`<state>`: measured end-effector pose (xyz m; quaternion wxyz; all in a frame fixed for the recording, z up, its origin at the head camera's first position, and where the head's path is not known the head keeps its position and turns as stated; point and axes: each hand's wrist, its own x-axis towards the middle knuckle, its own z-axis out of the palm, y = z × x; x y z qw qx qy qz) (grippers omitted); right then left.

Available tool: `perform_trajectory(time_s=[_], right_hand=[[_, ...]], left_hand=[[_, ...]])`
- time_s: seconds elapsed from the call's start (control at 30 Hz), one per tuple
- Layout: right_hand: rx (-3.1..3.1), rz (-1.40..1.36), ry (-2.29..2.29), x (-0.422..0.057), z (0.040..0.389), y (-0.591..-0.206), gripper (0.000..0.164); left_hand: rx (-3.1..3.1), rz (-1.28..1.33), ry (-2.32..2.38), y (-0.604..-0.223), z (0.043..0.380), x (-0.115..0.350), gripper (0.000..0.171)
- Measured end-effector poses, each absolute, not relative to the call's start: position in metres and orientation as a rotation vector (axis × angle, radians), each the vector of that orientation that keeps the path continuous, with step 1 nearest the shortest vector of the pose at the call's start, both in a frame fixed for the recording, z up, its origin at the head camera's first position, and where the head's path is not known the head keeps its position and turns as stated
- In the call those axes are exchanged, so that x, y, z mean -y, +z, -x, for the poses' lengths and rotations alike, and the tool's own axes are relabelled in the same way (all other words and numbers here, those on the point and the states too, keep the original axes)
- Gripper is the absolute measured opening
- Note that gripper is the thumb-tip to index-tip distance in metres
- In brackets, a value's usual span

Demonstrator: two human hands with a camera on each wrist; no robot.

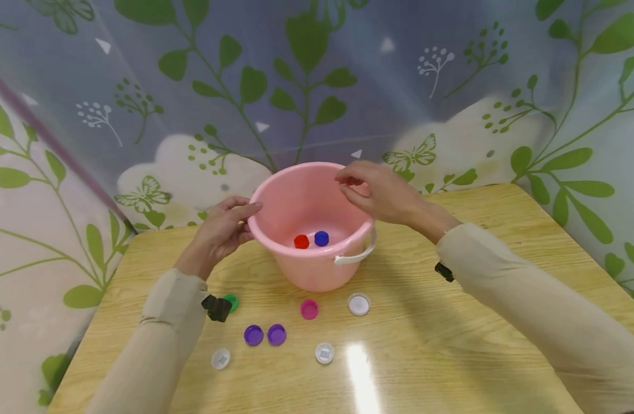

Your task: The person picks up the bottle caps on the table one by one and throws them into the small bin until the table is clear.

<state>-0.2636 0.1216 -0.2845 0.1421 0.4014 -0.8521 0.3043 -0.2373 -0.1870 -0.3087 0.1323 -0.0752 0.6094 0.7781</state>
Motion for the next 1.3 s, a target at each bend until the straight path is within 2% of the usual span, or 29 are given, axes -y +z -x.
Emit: perform_trajectory(time_s=[0.3, 0.43, 0.63, 0.73, 1.0, 1.3], right_hand=[[2.158, -1.355, 0.757, -0.144, 0.226, -0.287, 0.018], [2.087, -1.426, 0.704, -0.153, 0.207, -0.298, 0.017], [1.998, -1.459, 0.711, -0.163, 0.188, -0.316, 0.028], [1.987, -1.473, 0.715, -0.165, 0.183, -0.329, 0.025], [2.251, -1.534, 0.645, -0.166, 0.177, -0.370, 0.028], [2.698, -1.607, 0.538, -0.155, 0.172, -0.390, 0.040]], left_hand=[[-1.767, 0.203, 2.269, -0.307, 0.237, 0.186, 0.024], [-1.750, 0.212, 2.278, -0.307, 0.237, 0.187, 0.024], [-1.756, 0.217, 2.270, -0.307, 0.237, 0.187, 0.024], [-1.749, 0.216, 2.268, -0.307, 0.237, 0.188, 0.024], [-1.765, 0.223, 2.253, -0.307, 0.236, 0.187, 0.025], [-1.758, 0.234, 2.270, -0.307, 0.237, 0.185, 0.024]])
